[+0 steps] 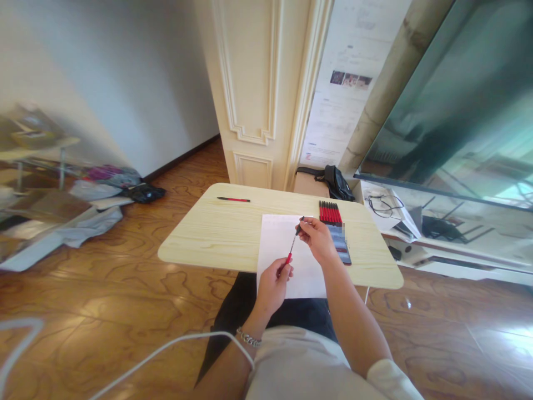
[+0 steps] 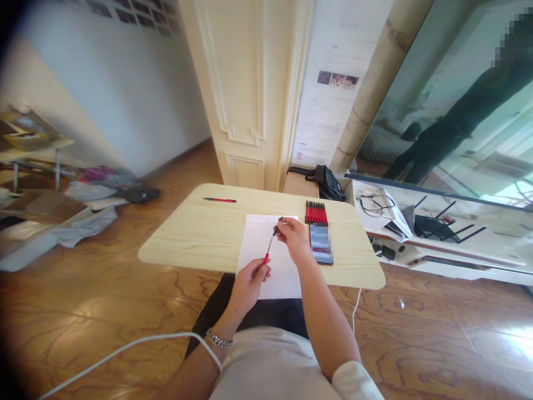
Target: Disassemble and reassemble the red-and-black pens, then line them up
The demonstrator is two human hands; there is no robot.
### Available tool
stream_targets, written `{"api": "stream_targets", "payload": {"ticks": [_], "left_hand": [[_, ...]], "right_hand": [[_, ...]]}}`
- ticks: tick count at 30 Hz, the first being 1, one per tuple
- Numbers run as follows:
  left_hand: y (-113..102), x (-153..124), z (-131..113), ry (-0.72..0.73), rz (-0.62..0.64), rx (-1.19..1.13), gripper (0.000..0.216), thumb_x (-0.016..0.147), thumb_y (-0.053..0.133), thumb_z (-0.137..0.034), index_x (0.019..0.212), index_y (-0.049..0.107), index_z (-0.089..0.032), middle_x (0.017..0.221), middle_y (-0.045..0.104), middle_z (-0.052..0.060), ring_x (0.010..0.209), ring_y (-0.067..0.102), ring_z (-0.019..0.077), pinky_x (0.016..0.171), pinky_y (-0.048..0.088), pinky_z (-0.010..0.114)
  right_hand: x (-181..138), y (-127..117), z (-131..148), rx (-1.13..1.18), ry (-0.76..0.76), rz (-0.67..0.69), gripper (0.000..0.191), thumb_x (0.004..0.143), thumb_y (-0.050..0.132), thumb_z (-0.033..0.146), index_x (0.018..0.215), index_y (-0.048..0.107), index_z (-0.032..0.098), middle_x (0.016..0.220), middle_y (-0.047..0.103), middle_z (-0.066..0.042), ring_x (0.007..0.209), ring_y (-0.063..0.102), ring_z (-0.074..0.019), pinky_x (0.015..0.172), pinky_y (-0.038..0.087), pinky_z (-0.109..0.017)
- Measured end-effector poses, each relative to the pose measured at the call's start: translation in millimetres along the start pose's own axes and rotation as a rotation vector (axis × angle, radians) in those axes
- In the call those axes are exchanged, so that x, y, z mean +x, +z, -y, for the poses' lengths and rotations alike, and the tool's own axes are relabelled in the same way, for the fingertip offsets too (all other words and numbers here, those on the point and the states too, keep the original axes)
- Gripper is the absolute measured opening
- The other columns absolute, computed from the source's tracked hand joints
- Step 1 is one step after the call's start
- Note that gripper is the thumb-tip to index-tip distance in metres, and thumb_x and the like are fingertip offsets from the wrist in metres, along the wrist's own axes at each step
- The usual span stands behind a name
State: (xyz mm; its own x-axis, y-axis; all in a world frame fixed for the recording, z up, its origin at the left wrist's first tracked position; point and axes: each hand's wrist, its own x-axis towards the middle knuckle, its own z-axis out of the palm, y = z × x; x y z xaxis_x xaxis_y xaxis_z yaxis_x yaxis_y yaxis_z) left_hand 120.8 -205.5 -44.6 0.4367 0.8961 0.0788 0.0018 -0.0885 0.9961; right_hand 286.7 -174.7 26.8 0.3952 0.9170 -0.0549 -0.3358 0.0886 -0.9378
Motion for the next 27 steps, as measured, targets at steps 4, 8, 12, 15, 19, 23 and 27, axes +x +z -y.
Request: {"api": "stream_targets", "payload": {"ticks": [4,8,12,15,19,23,27], "left_hand": [[0.0,0.6,0.4,-0.011,0.003,0.007,0.036,0.089,0.049,-0.042,0.110,0.062,-0.015,0.083,0.067,0.005,0.071,0.061,0.0148,0.065,0.048,0.026],[-0.5,0.5,-0.5,-0.013,0.009,0.014,0.035,0.089,0.049,-0.041,0.110,0.061,-0.015,0.083,0.067,0.005,0.071,0.061,0.0148,0.065,0.049,0.026],[-1.2,-0.1,-1.9,-0.014,0.005,0.022,0.035,0.088,0.050,-0.041,0.109,0.063,-0.016,0.083,0.067,0.005,0.071,0.062,0.0150,0.065,0.049,0.026],[-1.2,-0.2,-2.3,-0.013,0.000,0.020,0.035,0.088,0.050,-0.041,0.108,0.064,-0.016,0.082,0.068,0.005,0.071,0.062,0.0154,0.064,0.049,0.026],[-0.7,0.3,-1.6,-0.013,-0.003,0.018,0.035,0.087,0.051,-0.040,0.109,0.064,-0.016,0.083,0.068,0.006,0.072,0.062,0.0154,0.064,0.049,0.026],[-0.6,1.0,-0.9,-0.014,0.003,0.026,0.034,0.088,0.050,-0.040,0.109,0.063,-0.016,0.084,0.068,0.006,0.072,0.062,0.0152,0.064,0.049,0.026],[-0.9,0.9,-1.5,-0.019,0.009,0.025,0.034,0.088,0.050,-0.039,0.110,0.063,-0.016,0.085,0.068,0.006,0.073,0.062,0.0151,0.065,0.050,0.026]], "right_hand": [[-0.2,-0.2,0.3,-0.008,-0.011,-0.001,0.030,0.067,0.075,0.035,0.087,0.061,0.018,0.074,0.067,-0.003,0.058,0.055,-0.0086,0.052,0.041,-0.020],[0.3,-1.3,-0.7,-0.030,-0.001,0.008,0.031,0.067,0.075,0.035,0.088,0.061,0.018,0.074,0.068,-0.003,0.058,0.055,-0.0087,0.053,0.042,-0.020],[-0.1,-1.5,-0.4,-0.049,-0.011,0.002,0.032,0.066,0.075,0.035,0.089,0.061,0.018,0.074,0.068,-0.002,0.058,0.055,-0.0087,0.053,0.042,-0.020],[-1.7,0.3,1.9,-0.055,-0.025,-0.005,0.031,0.066,0.075,0.035,0.088,0.061,0.018,0.073,0.067,-0.002,0.058,0.055,-0.0089,0.053,0.042,-0.021],[-4.2,2.7,5.0,-0.059,-0.033,-0.020,0.030,0.066,0.075,0.035,0.087,0.061,0.018,0.072,0.067,-0.002,0.057,0.055,-0.0094,0.053,0.042,-0.022],[-5.0,3.2,6.1,-0.055,-0.033,-0.021,0.030,0.066,0.074,0.034,0.087,0.061,0.018,0.072,0.067,-0.002,0.057,0.055,-0.0092,0.054,0.042,-0.021],[-4.5,3.3,6.3,-0.056,-0.034,-0.029,0.030,0.066,0.074,0.034,0.087,0.061,0.018,0.072,0.067,-0.002,0.057,0.055,-0.0092,0.054,0.042,-0.021]]}}
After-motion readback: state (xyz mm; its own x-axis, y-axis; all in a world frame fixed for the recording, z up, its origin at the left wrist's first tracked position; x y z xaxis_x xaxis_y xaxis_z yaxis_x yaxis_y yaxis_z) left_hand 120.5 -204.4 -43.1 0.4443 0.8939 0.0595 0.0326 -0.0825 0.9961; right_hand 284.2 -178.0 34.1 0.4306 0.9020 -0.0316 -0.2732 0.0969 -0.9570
